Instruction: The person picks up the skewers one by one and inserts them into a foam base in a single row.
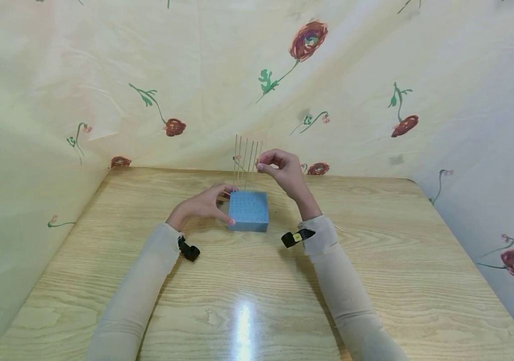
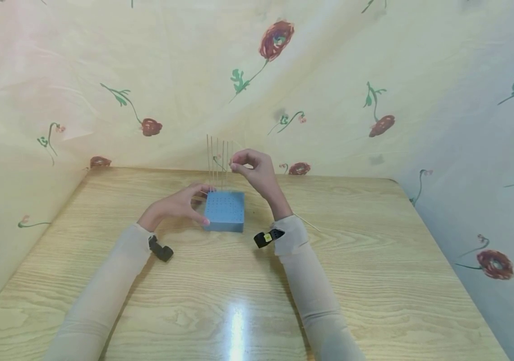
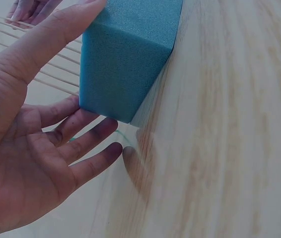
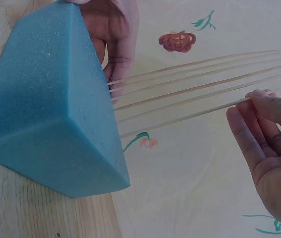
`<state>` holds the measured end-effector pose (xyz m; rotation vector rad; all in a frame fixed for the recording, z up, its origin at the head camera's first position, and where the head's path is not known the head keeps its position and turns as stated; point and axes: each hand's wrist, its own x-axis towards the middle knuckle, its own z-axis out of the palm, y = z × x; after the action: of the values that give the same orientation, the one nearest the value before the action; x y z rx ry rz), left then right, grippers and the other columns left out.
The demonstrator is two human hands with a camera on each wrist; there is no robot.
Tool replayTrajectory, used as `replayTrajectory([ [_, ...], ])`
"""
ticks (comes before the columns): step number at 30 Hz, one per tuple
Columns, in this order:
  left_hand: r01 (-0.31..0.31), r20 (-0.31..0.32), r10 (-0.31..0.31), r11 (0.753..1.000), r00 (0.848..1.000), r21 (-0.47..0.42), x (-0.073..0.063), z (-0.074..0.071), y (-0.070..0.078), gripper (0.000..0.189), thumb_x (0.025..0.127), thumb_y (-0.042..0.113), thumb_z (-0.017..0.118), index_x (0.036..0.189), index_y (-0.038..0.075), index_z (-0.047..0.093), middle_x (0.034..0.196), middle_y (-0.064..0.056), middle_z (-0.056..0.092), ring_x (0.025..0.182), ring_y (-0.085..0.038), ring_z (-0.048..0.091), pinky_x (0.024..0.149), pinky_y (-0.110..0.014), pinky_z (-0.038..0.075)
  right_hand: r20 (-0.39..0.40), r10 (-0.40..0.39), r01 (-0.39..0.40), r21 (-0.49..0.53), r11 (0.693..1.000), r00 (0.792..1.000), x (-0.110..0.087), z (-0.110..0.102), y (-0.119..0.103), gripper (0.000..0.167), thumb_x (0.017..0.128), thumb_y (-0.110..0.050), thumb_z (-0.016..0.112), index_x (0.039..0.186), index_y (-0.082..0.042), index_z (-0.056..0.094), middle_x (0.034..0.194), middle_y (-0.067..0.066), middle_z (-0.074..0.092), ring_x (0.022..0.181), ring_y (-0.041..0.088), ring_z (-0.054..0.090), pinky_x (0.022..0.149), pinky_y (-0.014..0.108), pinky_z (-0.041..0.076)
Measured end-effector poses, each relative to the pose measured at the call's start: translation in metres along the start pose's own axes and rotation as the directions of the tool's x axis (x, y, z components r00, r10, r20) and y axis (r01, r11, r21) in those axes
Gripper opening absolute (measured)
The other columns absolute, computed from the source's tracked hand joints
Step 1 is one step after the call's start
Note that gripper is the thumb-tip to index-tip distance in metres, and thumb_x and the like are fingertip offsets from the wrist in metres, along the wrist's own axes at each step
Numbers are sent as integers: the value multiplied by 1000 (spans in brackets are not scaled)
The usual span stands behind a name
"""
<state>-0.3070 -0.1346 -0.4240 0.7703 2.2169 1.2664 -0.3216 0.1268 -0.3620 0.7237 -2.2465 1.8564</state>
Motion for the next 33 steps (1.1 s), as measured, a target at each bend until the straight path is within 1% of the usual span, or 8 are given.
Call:
replayTrajectory([
  [6,-19,2,19,1000,1000,7,-1,1,0,96,82,22,90,159,6,34,161,-17,31,147,-39,37,121,-56,35,-3,8,-8,-3,1000,1000,-1,-1,-2,11,95,0,71,101,9,69,95,10,72,83,8,69,78,24,60],
  [10,-11,2,11,1000,1000,1,-1,1,-1,95,82,18,89,159,7,34,161,-17,30,147,-39,37,121,-56,35,-1,19,-19,-4,1000,1000,-2,-2,-2,12,94,0,72,101,9,70,96,12,72,84,8,69,79,26,60],
  [16,14,2,-14,1000,1000,-4,-1,2,-2,92,83,17,88,159,10,35,161,-15,30,147,-38,37,121,-56,35,34,87,-87,-1,996,996,-3,-5,-7,16,94,-2,74,106,7,69,94,5,73,85,10,70,79,28,61],
  [19,24,0,-24,1000,1000,-2,-1,1,-3,93,82,18,89,159,12,36,161,-13,31,147,-37,37,121,-55,35,72,162,-161,-21,987,984,-4,-7,-9,19,95,-5,74,109,7,70,95,5,73,84,11,70,80,28,62],
  [23,14,0,-14,1000,1000,6,-2,1,-2,94,82,20,89,159,10,35,160,-15,31,147,-38,37,121,-56,35,138,256,-247,-83,966,957,-3,-13,-10,24,97,-9,72,114,7,70,102,16,73,85,12,72,85,36,63],
  [26,9,-1,-9,1000,1000,7,-2,0,-1,95,83,21,89,159,9,35,160,-16,31,146,-39,37,121,-57,35,174,289,-267,-136,954,942,-3,-20,-13,25,98,-10,70,117,5,70,107,21,72,89,17,72,89,43,62],
  [29,7,0,-7,1000,1000,3,-2,1,-1,95,82,21,89,159,8,34,161,-16,30,147,-39,37,121,-56,35,191,311,-276,-186,943,931,-5,-26,-19,25,99,-12,69,119,3,70,107,18,72,91,21,72,90,45,61],
  [33,-1,8,1,1000,1000,10,-2,1,-1,95,83,20,88,159,7,33,162,-17,28,147,-39,35,121,-57,34,208,351,-300,-238,924,913,-6,-35,-22,28,99,-14,70,121,2,70,107,13,72,92,20,71,87,35,60],
])
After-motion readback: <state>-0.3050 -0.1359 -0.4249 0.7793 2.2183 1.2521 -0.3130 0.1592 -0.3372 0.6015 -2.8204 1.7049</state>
